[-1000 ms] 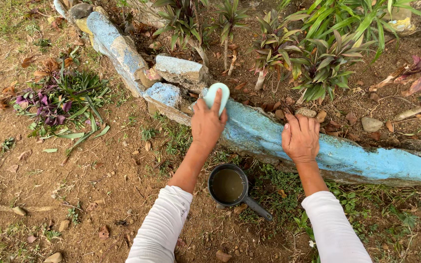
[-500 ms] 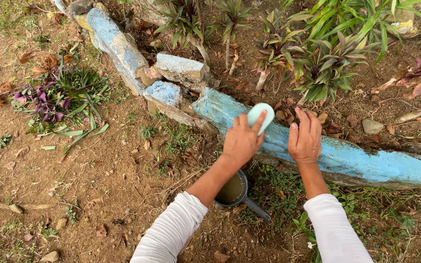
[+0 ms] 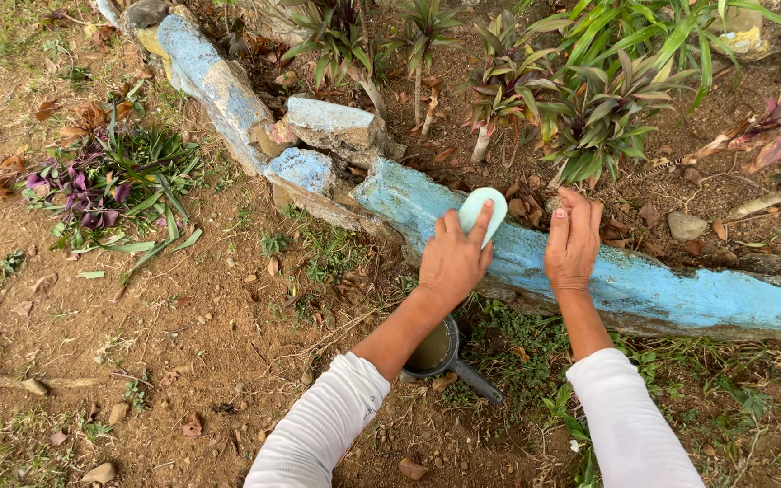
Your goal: The person scrubs a low, light-blue painted stone wall using a brush and water from a black pan. They repeatedly dip the brush into the water and scrub the wall surface, occasionally switching to a sponge.
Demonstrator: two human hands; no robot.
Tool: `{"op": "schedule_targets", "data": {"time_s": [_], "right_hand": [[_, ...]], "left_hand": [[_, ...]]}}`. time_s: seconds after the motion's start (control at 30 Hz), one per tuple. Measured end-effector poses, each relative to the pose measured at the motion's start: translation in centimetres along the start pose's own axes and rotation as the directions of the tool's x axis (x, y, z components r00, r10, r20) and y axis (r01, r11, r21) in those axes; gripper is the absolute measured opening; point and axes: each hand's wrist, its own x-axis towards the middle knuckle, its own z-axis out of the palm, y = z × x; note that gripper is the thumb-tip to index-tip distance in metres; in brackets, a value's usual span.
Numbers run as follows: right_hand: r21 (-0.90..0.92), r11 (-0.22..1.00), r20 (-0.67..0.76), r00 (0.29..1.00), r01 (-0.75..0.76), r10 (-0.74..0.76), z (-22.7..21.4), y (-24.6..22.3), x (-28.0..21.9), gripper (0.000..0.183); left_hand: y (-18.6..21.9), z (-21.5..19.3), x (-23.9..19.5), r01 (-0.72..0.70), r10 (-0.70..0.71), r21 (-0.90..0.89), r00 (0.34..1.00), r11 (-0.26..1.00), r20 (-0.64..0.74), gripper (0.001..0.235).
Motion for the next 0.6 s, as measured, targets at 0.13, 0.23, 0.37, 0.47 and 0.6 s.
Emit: {"op": "schedule_targets", "data": {"time_s": [0.13, 0.23, 0.37, 0.47, 0.6], "right_hand": [[0.102, 0.981, 0.03, 0.986, -0.166, 0.164, -1.6, 1.1, 0.7, 0.027], [-0.017, 0.991, 0.028, 0.99, -0.135, 0.136, -3.9, 3.4, 0.4, 0.022], [-0.474, 0.881, -0.053, 0.998, -0.013, -0.013, -8.1, 8.8, -0.8, 0.023], [-0.595, 0.787, -0.131, 0.986, -0.159, 0.1, -9.4, 12.4, -2.8, 0.033], [-0.61, 0.764, -0.155, 0.977, -0.212, 0.148, -9.1, 14.6, -4.1, 0.041]], "left_hand": [[-4.2, 0.1, 1.3, 0.027, -0.03, 0.096, 0.999, 0.995, 0.027, 0.069], [-10.2, -1.6, 2.0, 0.218, -0.214, 0.097, 0.975, 0.971, -0.052, 0.068], [-10.8, -1.9, 1.6, 0.263, -0.247, 0.083, 0.956, 0.961, -0.16, 0.074], [-7.2, -0.8, 1.0, 0.186, -0.177, 0.039, 0.97, 0.982, -0.166, 0.075], [-0.9, 0.4, 0.1, 0.099, -0.101, -0.049, 0.994, 0.994, -0.041, 0.073]]}}
